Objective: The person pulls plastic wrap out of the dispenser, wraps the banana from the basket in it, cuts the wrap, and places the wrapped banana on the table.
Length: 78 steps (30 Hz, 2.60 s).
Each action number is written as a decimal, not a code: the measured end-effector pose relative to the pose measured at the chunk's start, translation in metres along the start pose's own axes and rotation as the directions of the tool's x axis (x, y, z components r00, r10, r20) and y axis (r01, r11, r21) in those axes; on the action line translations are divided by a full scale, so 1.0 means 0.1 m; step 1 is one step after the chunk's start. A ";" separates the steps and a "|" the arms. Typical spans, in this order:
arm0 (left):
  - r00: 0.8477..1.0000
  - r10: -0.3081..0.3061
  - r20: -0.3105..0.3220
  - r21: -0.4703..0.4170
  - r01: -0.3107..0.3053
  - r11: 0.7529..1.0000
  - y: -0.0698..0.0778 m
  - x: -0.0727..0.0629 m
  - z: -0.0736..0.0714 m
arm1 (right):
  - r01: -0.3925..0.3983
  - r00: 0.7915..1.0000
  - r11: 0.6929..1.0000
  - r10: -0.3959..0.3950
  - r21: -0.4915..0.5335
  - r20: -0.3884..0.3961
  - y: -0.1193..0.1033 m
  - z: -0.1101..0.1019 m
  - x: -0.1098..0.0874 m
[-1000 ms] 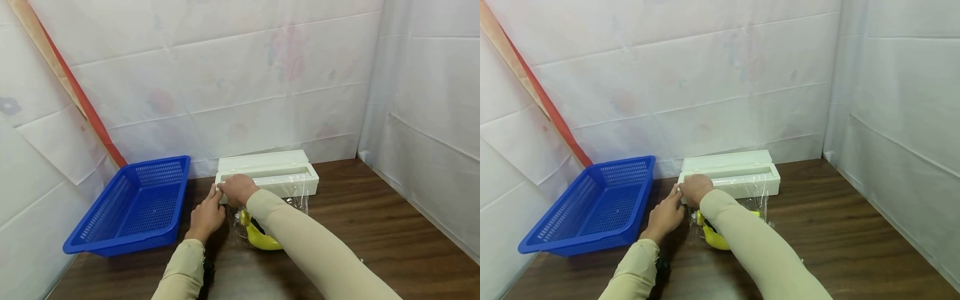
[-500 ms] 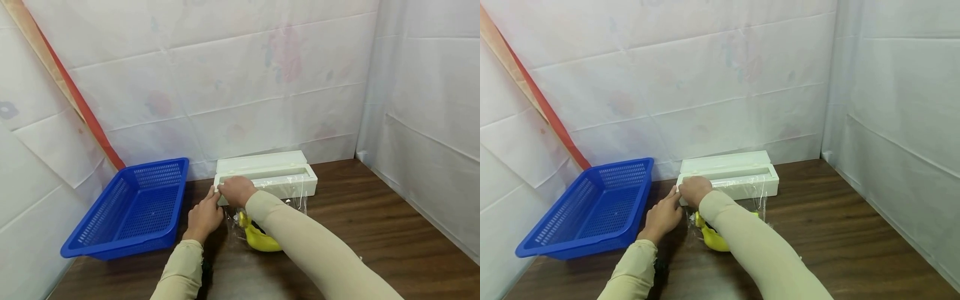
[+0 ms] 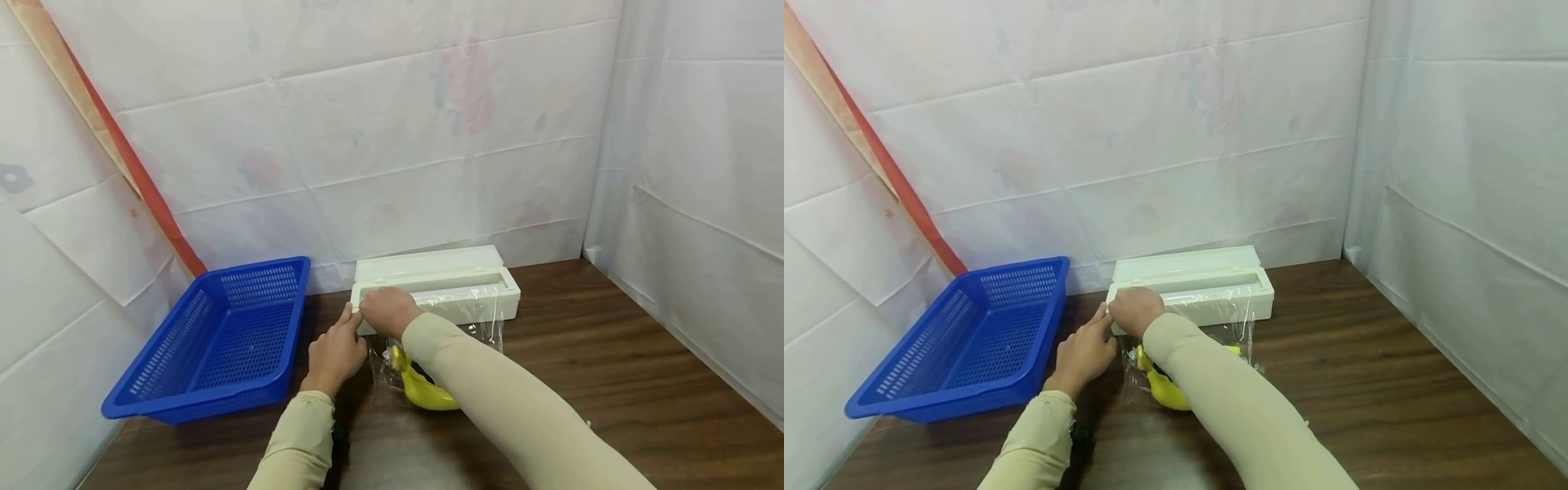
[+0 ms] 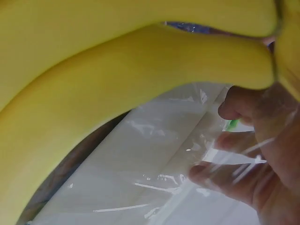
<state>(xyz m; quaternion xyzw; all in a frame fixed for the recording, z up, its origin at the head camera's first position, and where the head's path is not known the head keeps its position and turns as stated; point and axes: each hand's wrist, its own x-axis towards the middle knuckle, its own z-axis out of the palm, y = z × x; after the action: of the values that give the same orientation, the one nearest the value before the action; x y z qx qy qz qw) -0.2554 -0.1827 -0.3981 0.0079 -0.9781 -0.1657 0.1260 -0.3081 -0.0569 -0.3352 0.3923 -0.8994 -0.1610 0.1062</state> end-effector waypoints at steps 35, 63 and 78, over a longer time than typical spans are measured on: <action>1.000 -0.007 0.002 0.030 0.007 1.000 0.07 0.02 -0.02 | -0.034 0.996 0.993 0.043 0.114 -0.075 0.15 0.08 0.04; 0.998 0.049 -0.032 0.119 -0.045 0.992 0.10 -0.02 -0.01 | -0.066 0.991 0.995 0.074 0.071 -0.113 0.06 0.09 0.04; 0.996 0.073 -0.044 0.144 -0.066 0.987 0.09 0.06 0.00 | -0.009 0.993 0.999 0.003 -0.048 -0.120 0.31 0.18 -0.14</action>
<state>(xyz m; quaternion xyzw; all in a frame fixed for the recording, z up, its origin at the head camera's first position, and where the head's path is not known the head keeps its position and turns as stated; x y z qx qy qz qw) -0.2611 -0.1742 -0.3933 -0.0133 -0.9837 -0.0910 0.1548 -0.3252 -0.0224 -0.3412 0.3960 -0.8883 -0.1588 0.1700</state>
